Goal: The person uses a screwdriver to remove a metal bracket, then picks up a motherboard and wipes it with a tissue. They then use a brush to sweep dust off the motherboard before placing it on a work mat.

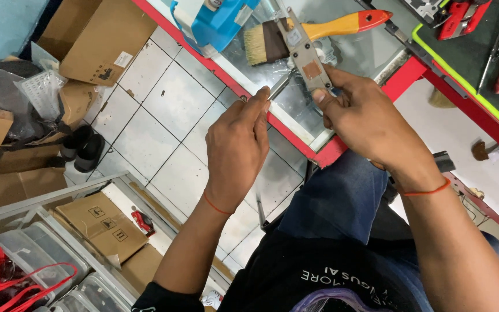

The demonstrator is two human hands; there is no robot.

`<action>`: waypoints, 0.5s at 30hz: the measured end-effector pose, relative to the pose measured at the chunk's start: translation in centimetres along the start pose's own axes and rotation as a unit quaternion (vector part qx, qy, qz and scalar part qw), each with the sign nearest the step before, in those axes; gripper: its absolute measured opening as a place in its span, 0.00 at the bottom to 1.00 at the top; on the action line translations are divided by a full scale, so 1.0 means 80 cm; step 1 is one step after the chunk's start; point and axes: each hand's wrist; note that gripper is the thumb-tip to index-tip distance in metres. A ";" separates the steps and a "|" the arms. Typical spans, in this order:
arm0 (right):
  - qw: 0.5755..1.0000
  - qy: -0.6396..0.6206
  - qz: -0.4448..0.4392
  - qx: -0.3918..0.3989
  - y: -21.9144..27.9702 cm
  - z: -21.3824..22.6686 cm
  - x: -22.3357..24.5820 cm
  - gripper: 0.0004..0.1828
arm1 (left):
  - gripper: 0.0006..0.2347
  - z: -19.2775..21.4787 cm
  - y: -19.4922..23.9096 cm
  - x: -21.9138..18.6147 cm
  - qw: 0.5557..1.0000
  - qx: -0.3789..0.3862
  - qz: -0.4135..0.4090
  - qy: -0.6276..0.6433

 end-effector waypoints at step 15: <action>0.992 -0.089 0.076 0.037 0.009 -0.008 -0.048 0.36 | 0.14 0.081 0.043 -0.062 0.979 -0.052 0.125 0.153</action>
Point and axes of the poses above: each hand's wrist, its own y-axis away from the middle knuckle, its own z-axis out of the back of the hand, x = y × z, and after that the axes turned 14 degrees about -z, right-handed
